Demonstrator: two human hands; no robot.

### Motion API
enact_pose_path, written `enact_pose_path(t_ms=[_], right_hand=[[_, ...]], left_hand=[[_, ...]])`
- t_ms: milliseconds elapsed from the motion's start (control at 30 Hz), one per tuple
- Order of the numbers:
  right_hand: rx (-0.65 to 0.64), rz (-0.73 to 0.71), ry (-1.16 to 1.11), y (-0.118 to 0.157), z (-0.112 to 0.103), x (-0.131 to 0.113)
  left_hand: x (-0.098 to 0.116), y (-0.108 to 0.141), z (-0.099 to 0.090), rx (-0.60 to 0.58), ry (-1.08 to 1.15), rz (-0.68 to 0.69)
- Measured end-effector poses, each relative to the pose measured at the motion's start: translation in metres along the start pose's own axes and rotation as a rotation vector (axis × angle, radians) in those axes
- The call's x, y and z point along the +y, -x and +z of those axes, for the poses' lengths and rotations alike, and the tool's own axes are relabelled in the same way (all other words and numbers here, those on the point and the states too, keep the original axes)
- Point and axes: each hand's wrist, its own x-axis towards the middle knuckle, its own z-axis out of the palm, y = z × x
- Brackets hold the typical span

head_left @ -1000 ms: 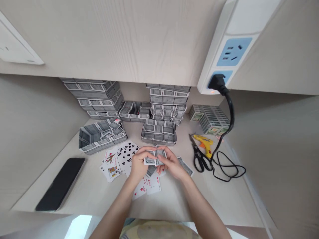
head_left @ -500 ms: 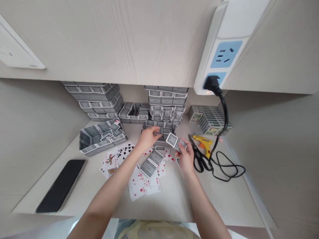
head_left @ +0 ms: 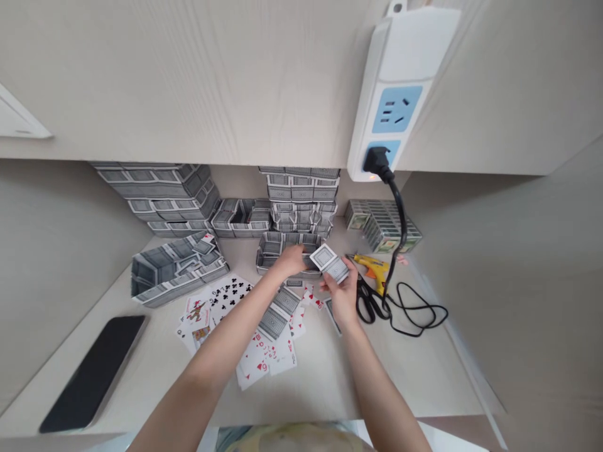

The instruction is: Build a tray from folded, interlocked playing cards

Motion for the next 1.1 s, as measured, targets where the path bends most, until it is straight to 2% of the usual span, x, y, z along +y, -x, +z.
enact_pose_path(t_ms=[167, 300, 400, 467, 567, 667, 967, 1100], right_hand=[[0.058, 0.003, -0.001, -0.003, -0.003, 0.004], [0.115, -0.003, -0.005, -0.005, -0.005, 0.007], [0.108, -0.014, -0.006, -0.004, -0.004, 0.008], [0.088, -0.019, -0.001, -0.003, -0.002, 0.008], [0.052, -0.023, -0.001, 0.000, 0.000, 0.007], [0.018, -0.014, -0.016, 0.002, 0.002, 0.006], [-0.008, -0.035, -0.040, 0.004, 0.004, 0.003], [-0.089, -0.012, -0.022, 0.007, 0.007, -0.001]], left_hand=[[-0.004, 0.002, -0.002, 0.105, 0.083, -0.055], [-0.010, 0.008, -0.007, 0.174, 0.254, -0.134], [-0.014, 0.014, -0.012, 0.297, 0.353, -0.199], [-0.014, 0.020, -0.016, 0.338, 0.493, -0.243], [-0.013, 0.029, -0.019, 0.290, 0.805, -0.270], [-0.009, 0.038, -0.019, 0.248, 0.980, -0.285], [-0.005, 0.046, -0.020, 0.232, 1.127, -0.331], [-0.001, 0.048, -0.019, 0.180, 1.166, -0.306]])
